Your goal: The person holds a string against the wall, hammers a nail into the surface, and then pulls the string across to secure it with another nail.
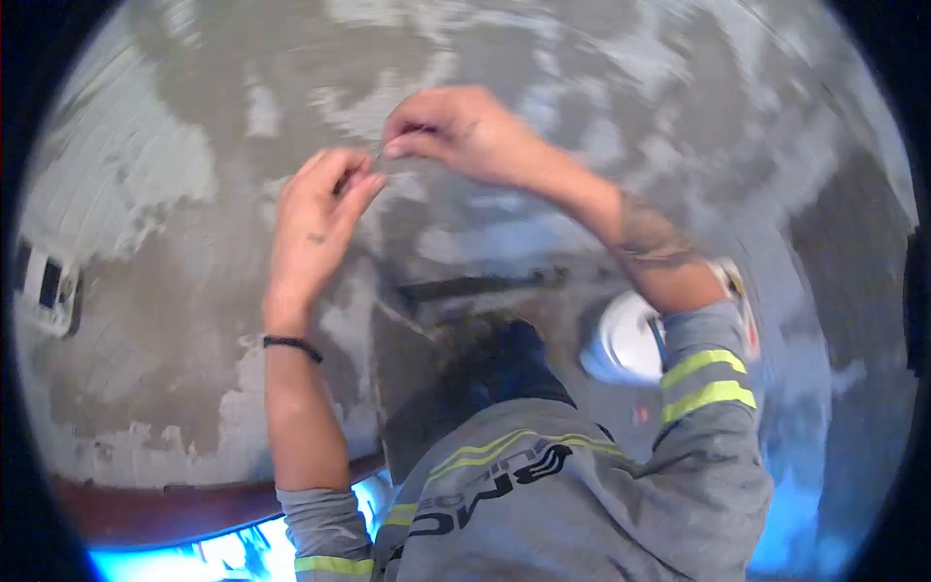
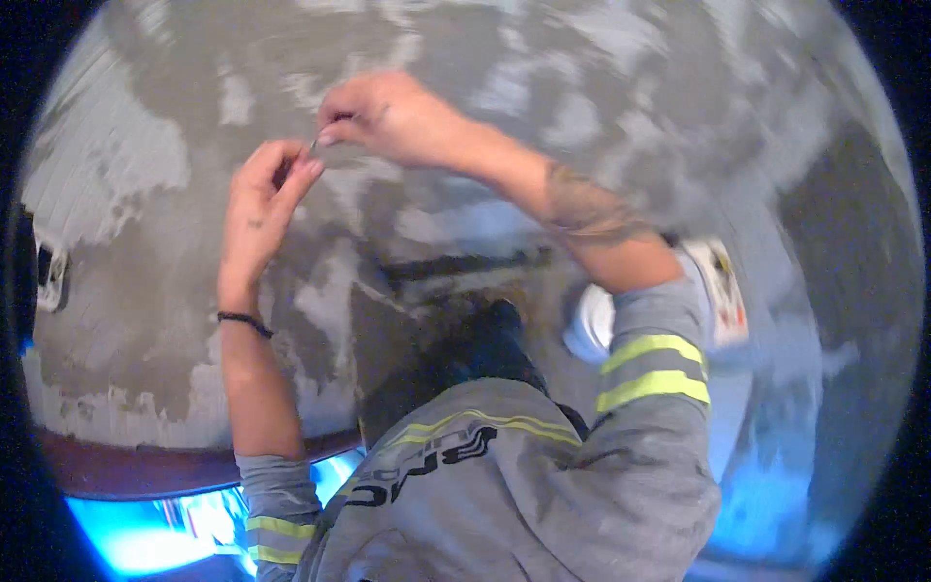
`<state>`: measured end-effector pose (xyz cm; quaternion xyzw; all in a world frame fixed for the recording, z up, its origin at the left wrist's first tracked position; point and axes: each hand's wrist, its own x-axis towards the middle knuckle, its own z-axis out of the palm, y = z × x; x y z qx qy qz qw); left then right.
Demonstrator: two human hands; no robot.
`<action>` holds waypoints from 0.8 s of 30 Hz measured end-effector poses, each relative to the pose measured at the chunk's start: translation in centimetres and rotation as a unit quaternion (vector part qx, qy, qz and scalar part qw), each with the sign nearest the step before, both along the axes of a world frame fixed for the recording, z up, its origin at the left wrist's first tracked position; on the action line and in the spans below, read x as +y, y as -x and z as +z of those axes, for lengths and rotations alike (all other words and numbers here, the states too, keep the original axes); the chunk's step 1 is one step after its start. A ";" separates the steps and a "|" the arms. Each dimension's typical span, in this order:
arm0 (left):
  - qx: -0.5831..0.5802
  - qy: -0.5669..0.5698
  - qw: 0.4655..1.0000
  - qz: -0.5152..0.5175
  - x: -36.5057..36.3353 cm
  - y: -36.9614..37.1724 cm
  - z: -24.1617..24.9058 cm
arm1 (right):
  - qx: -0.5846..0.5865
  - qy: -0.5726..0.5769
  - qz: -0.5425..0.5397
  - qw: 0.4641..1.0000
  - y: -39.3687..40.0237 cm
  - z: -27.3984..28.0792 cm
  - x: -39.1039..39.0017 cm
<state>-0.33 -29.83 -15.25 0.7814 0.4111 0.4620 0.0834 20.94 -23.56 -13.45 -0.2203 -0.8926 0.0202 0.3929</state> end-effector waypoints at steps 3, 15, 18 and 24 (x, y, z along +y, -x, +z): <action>-0.025 0.287 0.941 -0.178 -2.2 -2.1 -4.0 | 0.251 0.318 0.012 0.914 -3.0 -7.0 -5.8; -0.188 0.426 0.876 -0.123 -8.2 -13.0 -18.5 | 0.272 0.484 -0.050 0.830 -10.0 -24.1 -13.7; -0.217 0.489 0.831 -0.153 -8.1 -21.5 -21.9 | 0.253 0.258 -0.219 0.906 -19.2 -25.8 -15.9; -0.322 0.641 0.687 -0.116 -7.6 -40.6 -32.9 | 0.334 0.175 -0.574 0.727 -47.7 -35.5 -23.6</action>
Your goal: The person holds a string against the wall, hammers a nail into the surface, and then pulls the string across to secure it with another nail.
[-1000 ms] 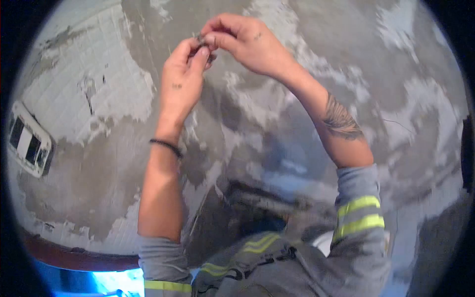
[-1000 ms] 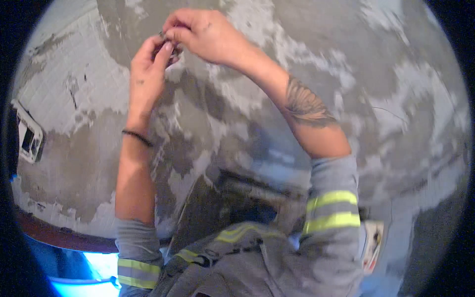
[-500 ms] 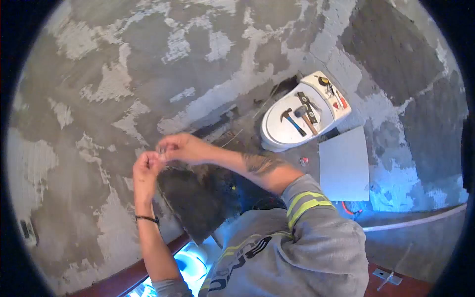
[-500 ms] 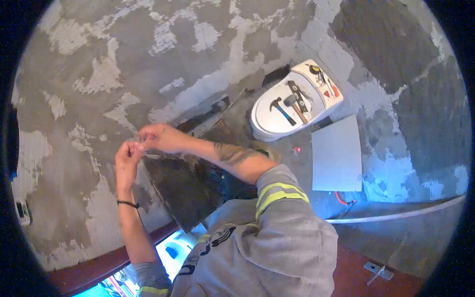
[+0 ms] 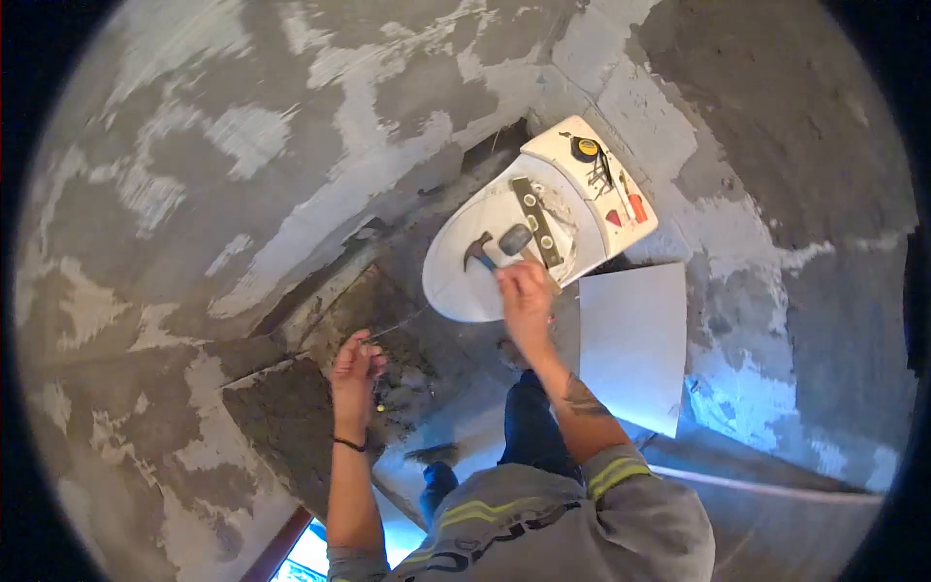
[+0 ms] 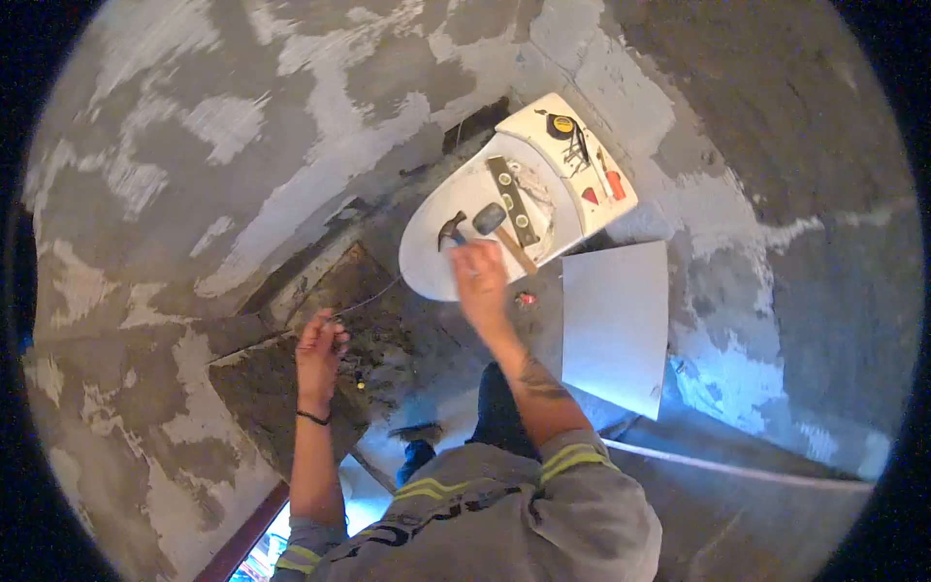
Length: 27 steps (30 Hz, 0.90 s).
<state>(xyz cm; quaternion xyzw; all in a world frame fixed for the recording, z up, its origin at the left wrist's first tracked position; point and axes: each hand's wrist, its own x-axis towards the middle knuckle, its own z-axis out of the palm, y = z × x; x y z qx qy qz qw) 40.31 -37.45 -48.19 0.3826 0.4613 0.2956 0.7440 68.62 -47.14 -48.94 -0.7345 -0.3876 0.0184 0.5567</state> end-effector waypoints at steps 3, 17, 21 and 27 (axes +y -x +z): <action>-0.015 0.061 0.998 0.020 -0.7 -7.0 -3.8 | 0.123 0.209 -0.011 0.970 -7.5 -11.8 -2.5; -0.015 -0.013 0.998 -0.055 0.2 -16.8 3.1 | 0.151 0.117 0.456 0.870 -7.9 2.6 7.4; 0.042 -0.027 0.993 -0.111 -1.7 -15.5 3.5 | 0.182 0.141 0.513 0.827 -7.4 2.5 6.2; 0.272 -0.227 0.930 -0.100 -5.5 -16.1 3.2 | 0.149 0.241 0.411 0.867 -5.7 1.0 3.2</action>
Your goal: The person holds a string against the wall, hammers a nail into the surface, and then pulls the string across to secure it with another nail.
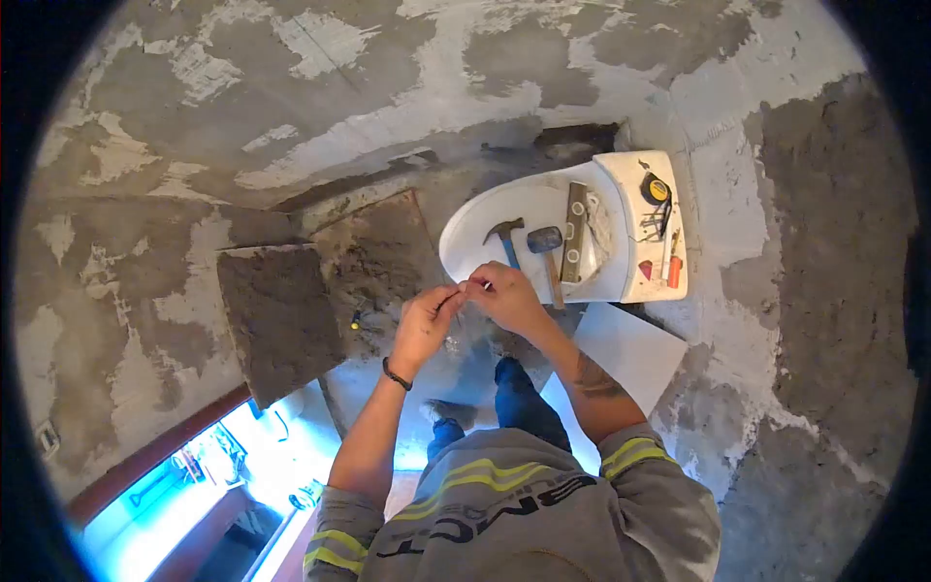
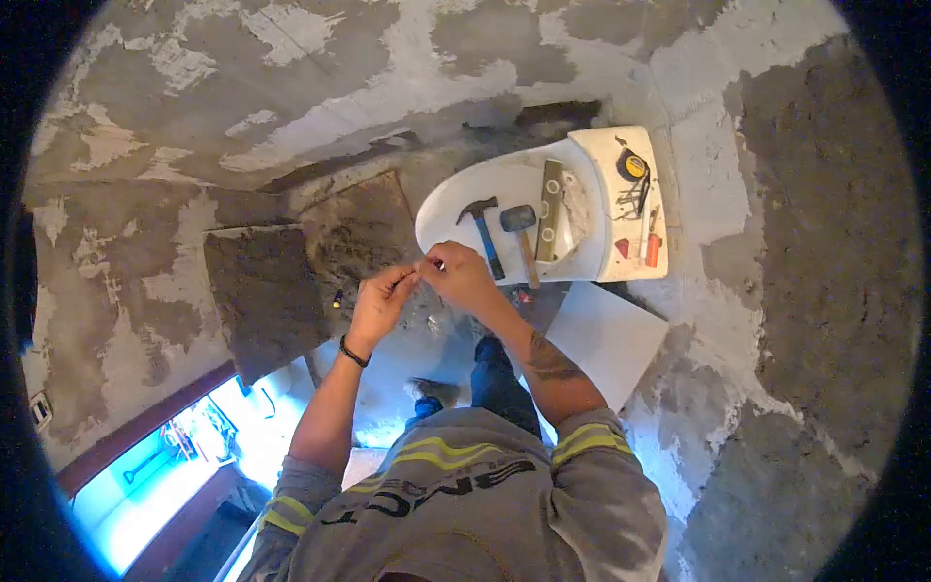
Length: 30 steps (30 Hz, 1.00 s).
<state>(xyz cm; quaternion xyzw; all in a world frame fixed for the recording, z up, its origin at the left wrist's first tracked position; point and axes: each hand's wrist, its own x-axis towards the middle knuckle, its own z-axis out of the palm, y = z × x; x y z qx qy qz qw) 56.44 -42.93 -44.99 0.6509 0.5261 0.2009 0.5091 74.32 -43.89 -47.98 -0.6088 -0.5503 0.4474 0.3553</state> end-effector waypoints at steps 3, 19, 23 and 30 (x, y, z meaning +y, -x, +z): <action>0.081 -0.115 0.989 -0.035 -0.7 -0.4 -0.7 | -0.015 0.113 0.005 0.993 0.0 -0.6 -0.8; -0.095 -0.119 0.969 -0.194 -2.4 -18.4 -3.7 | -0.079 0.112 -0.188 0.973 -16.7 2.6 -8.1; -0.068 -0.124 0.956 -0.255 -2.9 -19.5 -4.6 | 0.056 0.198 -0.242 0.948 -18.6 1.3 -10.0; -0.161 -0.042 0.970 -0.177 -4.1 -21.4 -2.4 | -0.144 0.077 -0.154 0.974 -20.1 4.1 -9.9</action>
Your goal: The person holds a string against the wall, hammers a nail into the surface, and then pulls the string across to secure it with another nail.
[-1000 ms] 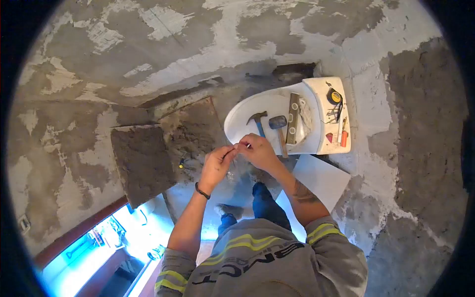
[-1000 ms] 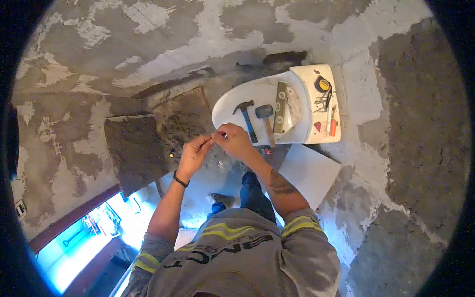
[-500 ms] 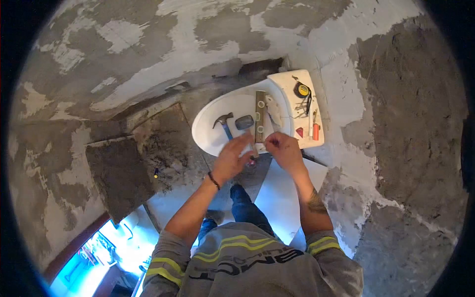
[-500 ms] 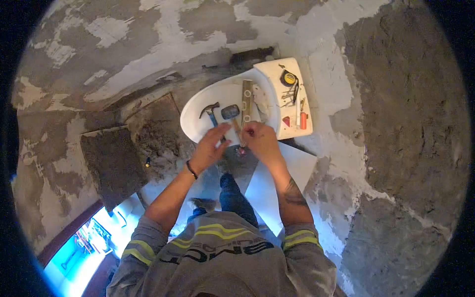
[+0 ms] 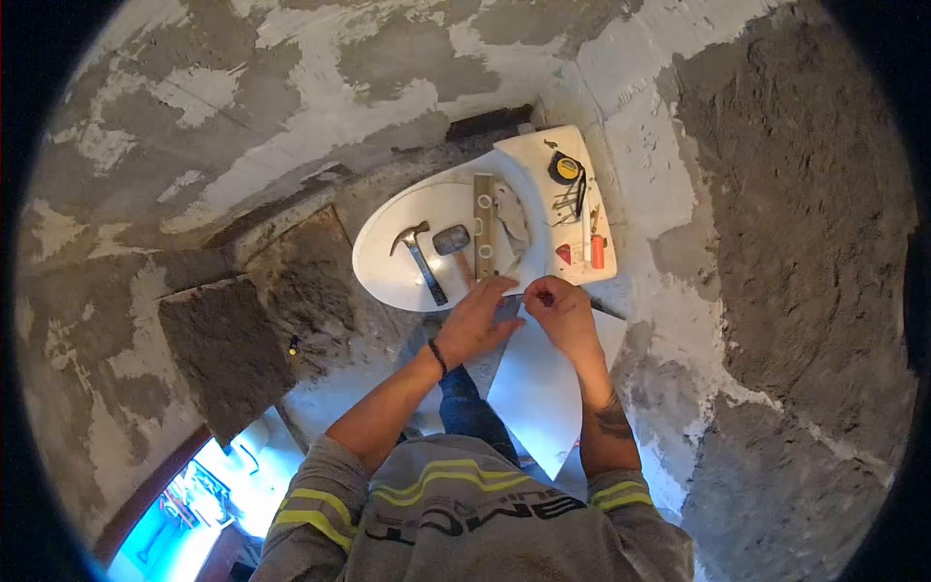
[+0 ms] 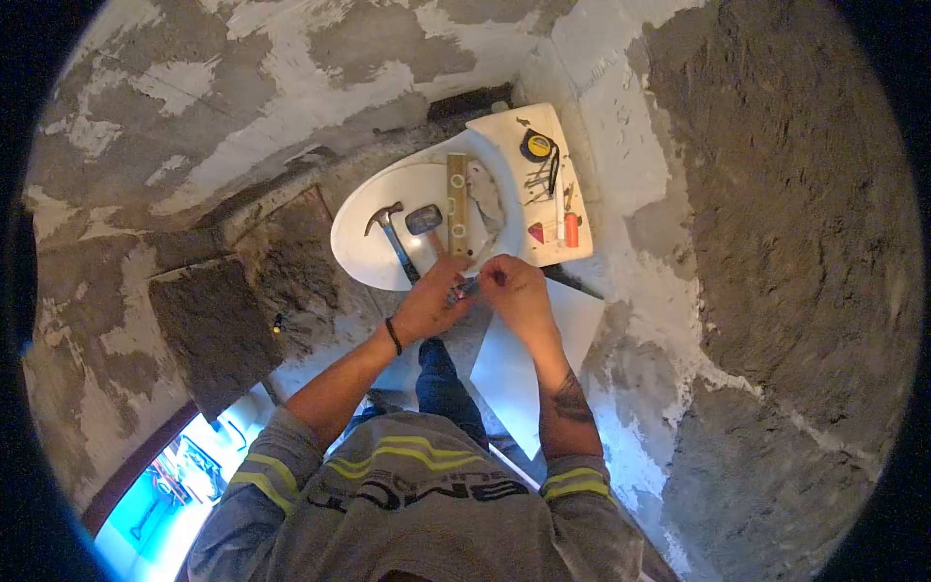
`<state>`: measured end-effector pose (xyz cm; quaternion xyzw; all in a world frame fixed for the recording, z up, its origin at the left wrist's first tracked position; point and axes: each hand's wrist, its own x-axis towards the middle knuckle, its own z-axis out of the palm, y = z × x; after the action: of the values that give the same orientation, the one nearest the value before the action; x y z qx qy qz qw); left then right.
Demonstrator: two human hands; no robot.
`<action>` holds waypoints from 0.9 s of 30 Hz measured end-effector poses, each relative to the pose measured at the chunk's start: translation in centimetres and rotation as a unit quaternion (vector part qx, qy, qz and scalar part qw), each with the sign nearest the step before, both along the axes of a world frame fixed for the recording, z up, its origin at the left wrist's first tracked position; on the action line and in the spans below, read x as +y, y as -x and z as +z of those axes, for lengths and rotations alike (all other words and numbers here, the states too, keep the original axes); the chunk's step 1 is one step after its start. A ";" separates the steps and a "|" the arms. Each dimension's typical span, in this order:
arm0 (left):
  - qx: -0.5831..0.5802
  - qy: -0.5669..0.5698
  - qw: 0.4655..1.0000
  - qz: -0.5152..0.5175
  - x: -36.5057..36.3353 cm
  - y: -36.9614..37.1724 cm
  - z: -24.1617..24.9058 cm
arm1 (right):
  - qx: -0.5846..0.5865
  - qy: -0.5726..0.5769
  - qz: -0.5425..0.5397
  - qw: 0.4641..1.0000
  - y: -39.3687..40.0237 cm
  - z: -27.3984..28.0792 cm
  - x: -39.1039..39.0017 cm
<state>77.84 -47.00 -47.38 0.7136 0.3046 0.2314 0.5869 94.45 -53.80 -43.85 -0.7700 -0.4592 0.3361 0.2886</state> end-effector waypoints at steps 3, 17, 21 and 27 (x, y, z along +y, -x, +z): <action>-0.041 -0.069 0.997 0.020 -0.4 -1.7 -0.6 | 0.016 -0.017 -0.031 0.999 -0.5 -1.1 -0.3; 0.052 -0.183 0.981 0.033 -1.3 -3.5 -5.6 | 0.012 0.048 -0.146 0.988 -3.5 3.6 -0.3; 0.088 -0.021 0.988 -0.123 -0.7 -0.8 -6.6 | 0.048 0.056 0.009 0.997 0.3 -1.5 1.8; 0.375 -0.066 0.925 -0.011 -0.9 26.3 -14.0 | 0.035 0.076 0.170 0.982 10.6 -25.5 5.9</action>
<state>51.57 -47.89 -61.43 0.7891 0.4781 -0.0403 0.3836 83.86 -47.91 -69.32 -0.6882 -0.5464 0.4408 0.1832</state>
